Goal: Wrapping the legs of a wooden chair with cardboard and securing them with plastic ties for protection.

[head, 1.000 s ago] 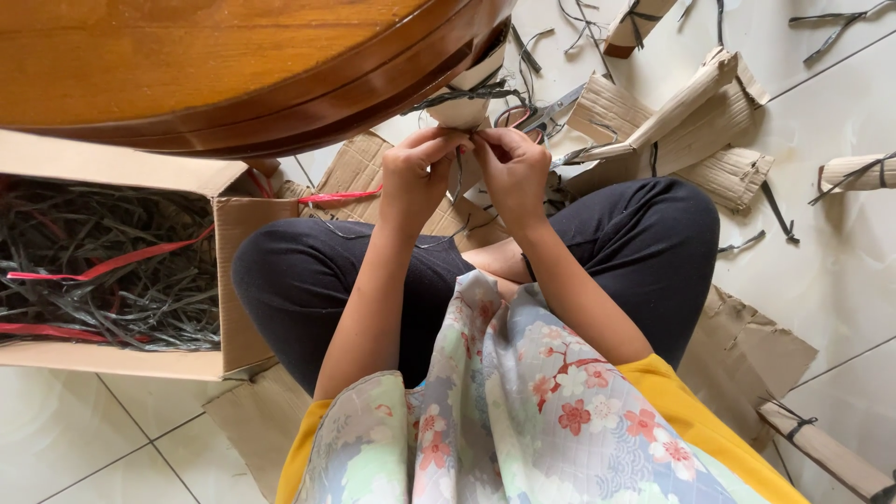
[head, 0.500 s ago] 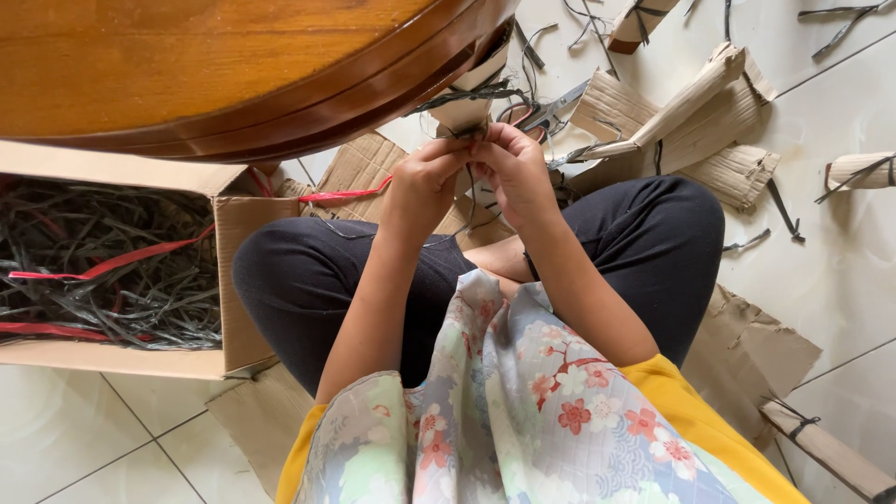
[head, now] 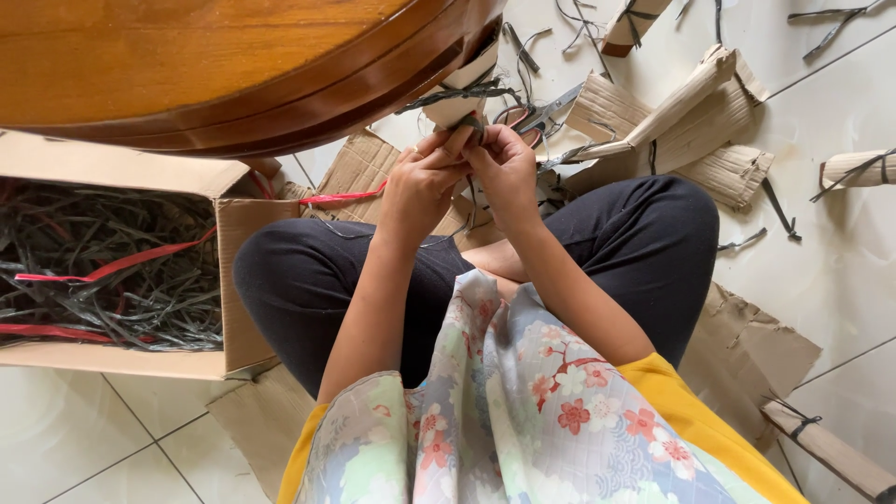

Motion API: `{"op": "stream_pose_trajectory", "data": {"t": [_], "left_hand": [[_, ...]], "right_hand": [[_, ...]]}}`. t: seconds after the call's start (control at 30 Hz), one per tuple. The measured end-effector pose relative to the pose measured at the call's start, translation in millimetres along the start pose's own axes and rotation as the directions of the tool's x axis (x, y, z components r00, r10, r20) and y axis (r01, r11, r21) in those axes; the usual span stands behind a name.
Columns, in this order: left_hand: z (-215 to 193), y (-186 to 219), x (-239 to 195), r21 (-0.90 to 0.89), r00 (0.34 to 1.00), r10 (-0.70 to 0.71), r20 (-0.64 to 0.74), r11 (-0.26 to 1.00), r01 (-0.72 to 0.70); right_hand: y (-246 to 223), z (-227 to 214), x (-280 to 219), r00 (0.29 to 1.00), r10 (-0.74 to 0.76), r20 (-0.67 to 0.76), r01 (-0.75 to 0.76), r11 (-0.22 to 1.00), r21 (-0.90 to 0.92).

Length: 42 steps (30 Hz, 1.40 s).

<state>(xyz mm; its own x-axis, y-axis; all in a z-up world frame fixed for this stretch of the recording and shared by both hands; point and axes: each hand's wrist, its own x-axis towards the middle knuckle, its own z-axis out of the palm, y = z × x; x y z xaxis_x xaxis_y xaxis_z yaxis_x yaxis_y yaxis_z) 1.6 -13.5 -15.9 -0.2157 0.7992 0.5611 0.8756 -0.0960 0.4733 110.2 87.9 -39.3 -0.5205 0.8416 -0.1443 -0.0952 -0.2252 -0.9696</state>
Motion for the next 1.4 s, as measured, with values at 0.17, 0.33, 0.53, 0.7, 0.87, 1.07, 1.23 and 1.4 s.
{"op": "stream_pose_trajectory", "data": {"t": [0.17,0.33,0.53,0.7,0.87,1.07,1.23,1.4], "left_hand": [[-9.1,10.6,6.8,0.049,0.996,0.081,-0.021,0.996,-0.08],[-1.4,9.4,-1.9,-0.009,0.995,0.058,-0.087,0.998,-0.059],[-2.9,18.6,-6.6,-0.439,0.937,-0.322,-0.133,0.867,0.235],[9.0,24.7,-8.2,-0.746,0.785,-0.61,-0.108,0.572,0.341],[19.9,14.0,-10.5,-0.917,0.611,-0.79,0.057,0.2,0.345],[35.6,-16.5,-0.3,-0.974,0.469,-0.87,0.149,-0.049,0.219],[34.2,-39.8,0.9,-0.984,0.455,-0.878,0.149,-0.088,0.153],[20.3,-38.1,3.6,-0.976,0.541,-0.84,-0.038,0.149,0.162]], "right_hand": [[-14.5,9.8,-7.3,0.998,-0.034,-0.05,0.032,0.999,-0.041],[-21.9,8.1,-12.9,0.973,-0.227,-0.036,0.214,0.952,-0.218],[-43.5,6.9,-21.5,0.861,-0.507,0.032,0.443,0.719,-0.536],[-51.6,9.5,-27.9,0.798,-0.602,0.024,0.557,0.721,-0.412],[-18.4,-8.7,-20.9,0.842,-0.526,0.12,0.534,0.844,-0.048],[-15.0,-26.9,-9.0,0.595,-0.613,0.52,0.803,0.49,-0.341],[-3.5,-47.9,41.7,0.397,-0.609,0.686,0.823,-0.094,-0.56],[-4.1,-38.6,78.0,0.285,-0.616,0.734,0.767,-0.313,-0.56]]}}
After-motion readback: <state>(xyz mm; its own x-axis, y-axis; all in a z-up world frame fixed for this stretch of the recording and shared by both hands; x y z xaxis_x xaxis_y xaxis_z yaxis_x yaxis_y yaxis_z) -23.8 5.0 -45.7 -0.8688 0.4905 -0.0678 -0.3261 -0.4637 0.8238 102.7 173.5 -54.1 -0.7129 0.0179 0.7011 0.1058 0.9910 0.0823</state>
